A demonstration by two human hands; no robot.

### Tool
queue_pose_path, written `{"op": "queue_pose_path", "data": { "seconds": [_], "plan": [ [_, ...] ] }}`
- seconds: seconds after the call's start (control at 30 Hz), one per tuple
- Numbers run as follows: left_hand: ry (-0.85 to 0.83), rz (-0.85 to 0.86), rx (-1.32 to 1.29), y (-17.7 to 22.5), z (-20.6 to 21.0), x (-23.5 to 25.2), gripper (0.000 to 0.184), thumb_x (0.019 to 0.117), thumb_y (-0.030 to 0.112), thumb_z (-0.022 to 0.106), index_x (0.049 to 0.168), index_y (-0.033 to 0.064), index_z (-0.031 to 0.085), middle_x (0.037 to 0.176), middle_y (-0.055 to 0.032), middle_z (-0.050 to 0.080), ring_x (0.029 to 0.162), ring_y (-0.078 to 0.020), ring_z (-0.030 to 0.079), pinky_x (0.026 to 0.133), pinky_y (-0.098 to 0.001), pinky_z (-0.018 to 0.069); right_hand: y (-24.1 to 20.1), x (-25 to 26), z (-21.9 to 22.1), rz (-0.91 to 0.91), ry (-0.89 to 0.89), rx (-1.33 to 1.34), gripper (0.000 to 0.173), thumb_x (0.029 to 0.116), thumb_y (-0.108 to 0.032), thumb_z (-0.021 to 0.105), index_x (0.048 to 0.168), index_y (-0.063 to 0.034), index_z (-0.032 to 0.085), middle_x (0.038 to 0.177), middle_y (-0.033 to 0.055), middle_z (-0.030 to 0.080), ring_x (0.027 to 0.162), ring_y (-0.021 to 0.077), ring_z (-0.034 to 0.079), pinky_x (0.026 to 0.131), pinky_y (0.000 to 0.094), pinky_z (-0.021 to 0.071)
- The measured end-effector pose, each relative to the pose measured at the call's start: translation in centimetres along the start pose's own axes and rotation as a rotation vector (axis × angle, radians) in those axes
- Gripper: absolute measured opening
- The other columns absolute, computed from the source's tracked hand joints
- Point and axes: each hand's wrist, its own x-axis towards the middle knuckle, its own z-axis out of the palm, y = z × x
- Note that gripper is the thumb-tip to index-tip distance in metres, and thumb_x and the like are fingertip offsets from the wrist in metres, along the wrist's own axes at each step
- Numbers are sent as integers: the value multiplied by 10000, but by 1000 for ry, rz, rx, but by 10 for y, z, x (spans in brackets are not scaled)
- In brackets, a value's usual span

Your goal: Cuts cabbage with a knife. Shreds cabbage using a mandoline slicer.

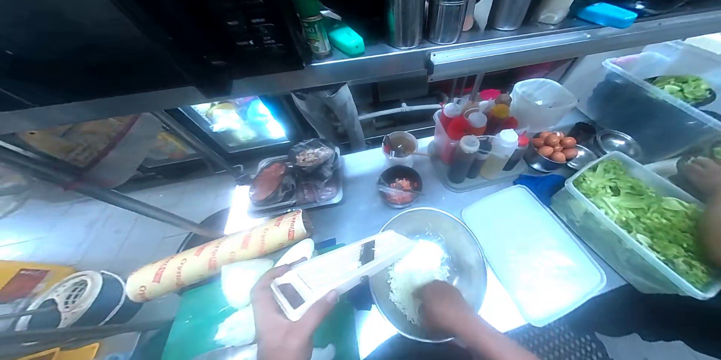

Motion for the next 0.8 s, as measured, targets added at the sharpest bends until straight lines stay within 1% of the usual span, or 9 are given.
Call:
{"op": "queue_pose_path", "data": {
  "seconds": [0.17,0.3,0.4,0.47,0.57,0.63,0.67,0.73,0.8],
  "plan": [
    [36,5,14,-1,-5,-6,952,633,48,905,1385,21,322,1312,-229,596,1130,-373,654,887,-474,620,30,10,-43,122,188,97,413,921,-336,557,1310,-313,694,1132,60,746,1067,298,707,867,602,569],
    [61,-7,27,-1,-5,-9,957,642,68,911,1397,30,323,1308,-222,604,1125,-361,659,890,-472,618,27,-4,-39,-71,30,88,382,931,-351,574,1290,-336,703,1173,43,743,1114,296,689,924,636,537],
    [65,-9,14,-2,0,-10,949,647,45,898,1396,30,315,1316,-225,595,1137,-367,652,897,-475,614,12,-5,-2,-183,-75,-6,329,914,-383,611,1219,-325,721,1103,70,748,1041,338,704,815,672,553],
    [63,3,8,-2,4,-12,937,643,32,893,1382,22,316,1318,-240,590,1137,-378,650,893,-478,617,13,3,8,-125,-48,-53,306,897,-388,614,1163,-293,731,1078,86,745,1015,354,706,773,666,558],
    [56,16,24,5,11,-15,935,633,40,901,1370,25,326,1310,-238,594,1136,-378,651,895,-473,617,31,8,-22,-21,83,20,339,929,-363,584,1224,-275,728,1170,83,733,1121,335,680,892,643,544],
    [28,24,44,10,17,-17,946,622,54,919,1368,30,337,1315,-232,591,1136,-377,648,894,-475,617,55,7,-42,-4,182,183,337,930,-351,589,1225,-295,742,1150,31,750,1096,261,700,932,585,557],
    [9,27,61,13,21,-19,956,619,62,926,1372,32,339,1327,-227,584,1147,-375,644,900,-474,618,69,5,-50,4,218,322,298,934,-341,601,1182,-292,759,1089,7,761,1005,211,720,888,529,583],
    [-25,37,96,14,33,-23,968,610,95,945,1375,32,355,1349,-221,576,1177,-376,632,921,-477,615,94,0,-56,33,234,726,218,961,-305,635,1104,-211,768,898,31,742,694,174,691,628,406,598],
    [-56,50,122,9,49,-29,980,600,137,966,1378,32,380,1354,-211,580,1193,-370,624,938,-481,610,108,-8,-56,112,179,1167,212,978,-287,659,1098,-131,737,820,80,701,550,172,582,451,319,454]
  ]
}}
